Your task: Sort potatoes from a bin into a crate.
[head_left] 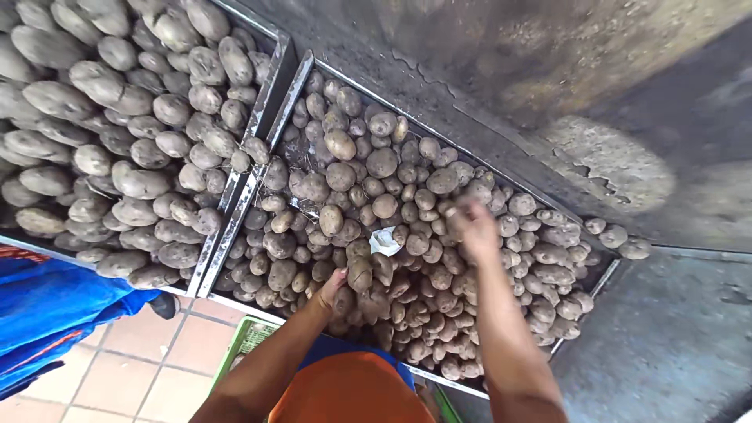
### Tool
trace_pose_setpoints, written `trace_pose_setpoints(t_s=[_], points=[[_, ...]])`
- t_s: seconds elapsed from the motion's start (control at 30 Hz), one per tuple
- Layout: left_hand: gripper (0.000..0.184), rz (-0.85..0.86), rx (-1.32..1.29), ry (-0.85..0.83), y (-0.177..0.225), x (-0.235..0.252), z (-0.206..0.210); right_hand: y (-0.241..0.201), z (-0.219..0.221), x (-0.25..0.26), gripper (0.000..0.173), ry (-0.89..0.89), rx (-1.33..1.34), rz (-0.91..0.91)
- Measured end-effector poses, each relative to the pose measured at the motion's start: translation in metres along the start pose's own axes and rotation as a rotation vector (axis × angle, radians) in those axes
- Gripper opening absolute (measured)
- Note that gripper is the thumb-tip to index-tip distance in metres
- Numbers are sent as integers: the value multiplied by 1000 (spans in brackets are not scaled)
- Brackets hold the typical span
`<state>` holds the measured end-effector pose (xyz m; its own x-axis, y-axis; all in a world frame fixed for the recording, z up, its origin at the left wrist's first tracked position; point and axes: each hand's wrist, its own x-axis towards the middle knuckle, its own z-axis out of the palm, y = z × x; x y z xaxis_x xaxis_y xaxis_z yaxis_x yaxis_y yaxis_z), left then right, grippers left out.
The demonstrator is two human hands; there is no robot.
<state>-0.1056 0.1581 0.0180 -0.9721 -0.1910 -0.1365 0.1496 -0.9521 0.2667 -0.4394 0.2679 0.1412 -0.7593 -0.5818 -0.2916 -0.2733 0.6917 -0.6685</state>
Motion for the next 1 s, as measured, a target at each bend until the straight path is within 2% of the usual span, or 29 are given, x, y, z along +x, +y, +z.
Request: trace_pose_setpoints(t_s=[0.03,0.07,0.1,0.13,0.2,0.27,0.33,0.4,0.47,0.53,0.7,0.87,1.0], points=[[46,0,6,39,-1,-5,0,13,-16,31,60,182,-61,56],[48,-4,-9,65,-4,-11,-1,26,-27,60,75,270,-128,153],[49,-10,-20,88,-6,-17,-4,37,-33,86,89,263,-176,262],[51,-10,-23,108,-6,-21,-5,47,-32,107,93,208,-215,348],[51,8,-37,106,-7,-27,-6,66,-23,130,87,108,-290,399],[50,26,-80,70,-4,-32,-3,73,-14,127,77,164,-279,323],[51,33,-105,67,1,-39,0,72,-11,104,75,261,-114,137],[53,37,-70,106,5,-44,4,58,-2,62,82,271,209,-2],[56,31,-14,161,8,-53,8,42,22,6,74,220,547,73],[56,45,4,152,10,-61,9,31,51,-47,66,124,727,184],[54,131,62,195,2,-89,21,32,102,-139,74,-65,710,192],[53,268,7,203,-27,-137,30,25,109,-195,72,-159,595,116],[62,332,-7,335,-58,-187,42,18,102,-234,67,-240,454,-3]])
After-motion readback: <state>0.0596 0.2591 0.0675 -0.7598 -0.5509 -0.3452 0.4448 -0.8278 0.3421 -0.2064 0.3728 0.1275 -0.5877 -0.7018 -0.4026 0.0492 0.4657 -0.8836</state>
